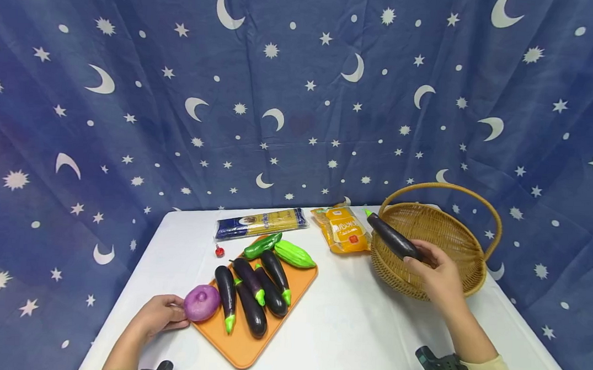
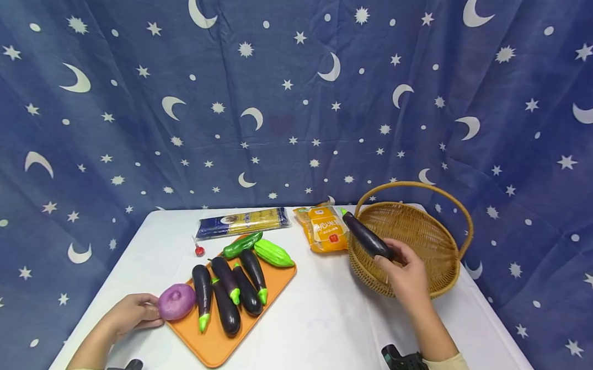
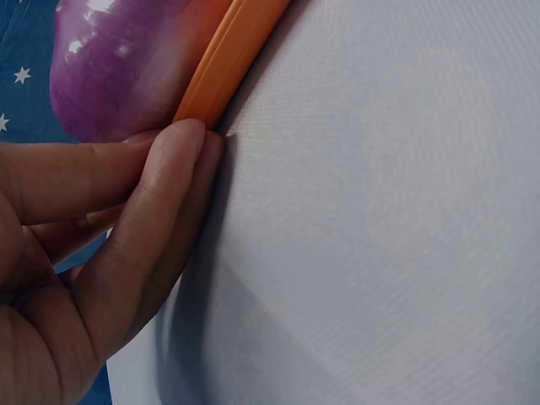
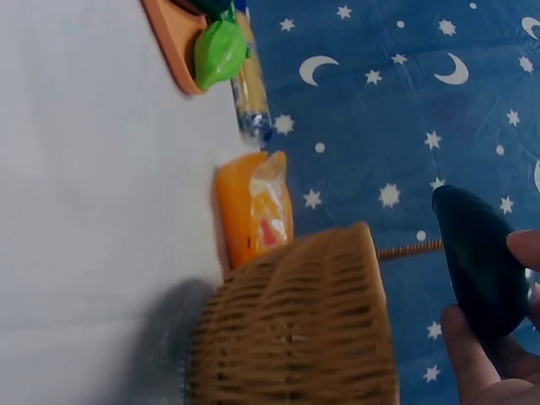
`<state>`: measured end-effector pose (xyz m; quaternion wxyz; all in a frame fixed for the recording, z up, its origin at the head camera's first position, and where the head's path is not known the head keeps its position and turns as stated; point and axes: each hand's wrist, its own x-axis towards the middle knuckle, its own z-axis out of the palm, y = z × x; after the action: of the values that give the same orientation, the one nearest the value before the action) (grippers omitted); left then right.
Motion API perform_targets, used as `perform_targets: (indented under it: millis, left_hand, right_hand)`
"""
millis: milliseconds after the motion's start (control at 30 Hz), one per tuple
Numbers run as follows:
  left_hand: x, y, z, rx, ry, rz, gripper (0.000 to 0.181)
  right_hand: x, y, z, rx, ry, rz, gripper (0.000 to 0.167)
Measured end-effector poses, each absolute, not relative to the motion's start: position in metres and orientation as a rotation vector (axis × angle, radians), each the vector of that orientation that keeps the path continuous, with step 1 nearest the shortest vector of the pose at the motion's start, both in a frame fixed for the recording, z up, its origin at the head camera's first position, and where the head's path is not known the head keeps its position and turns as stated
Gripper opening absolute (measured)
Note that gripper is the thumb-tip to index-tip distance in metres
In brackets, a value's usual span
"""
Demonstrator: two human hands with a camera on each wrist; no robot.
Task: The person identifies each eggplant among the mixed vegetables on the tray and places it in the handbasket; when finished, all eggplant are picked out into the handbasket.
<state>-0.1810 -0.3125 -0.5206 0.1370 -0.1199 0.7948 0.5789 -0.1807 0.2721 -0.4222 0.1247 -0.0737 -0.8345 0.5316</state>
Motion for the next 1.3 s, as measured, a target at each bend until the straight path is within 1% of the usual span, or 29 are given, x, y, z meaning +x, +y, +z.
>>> perform_targets:
  millis: [167, 367, 800, 1100, 1300]
  left_hand:
    - [-0.179, -0.316, -0.521, -0.356, 2.296, 1.681, 0.025]
    - [-0.18, -0.316, -0.521, -0.368, 2.3, 1.674, 0.027]
    - [-0.179, -0.313, -0.521, -0.356, 2.314, 1.657, 0.026]
    - [-0.18, -0.312, -0.52, -0.368, 2.323, 1.648, 0.029]
    - [-0.182, -0.312, -0.522, -0.39, 2.334, 1.627, 0.029]
  right_hand:
    - [-0.175, 0.281, -0.424, -0.222, -2.407, 1.528, 0.052]
    - [-0.169, 0.294, -0.426, -0.246, -2.425, 1.512, 0.055]
    - [-0.164, 0.316, -0.441, -0.295, -2.489, 1.367, 0.054]
    - [-0.165, 0.319, -0.45, -0.24, -2.641, 1.037, 0.049]
    - [-0.17, 0.318, -0.447, -0.163, -2.772, 0.914, 0.048]
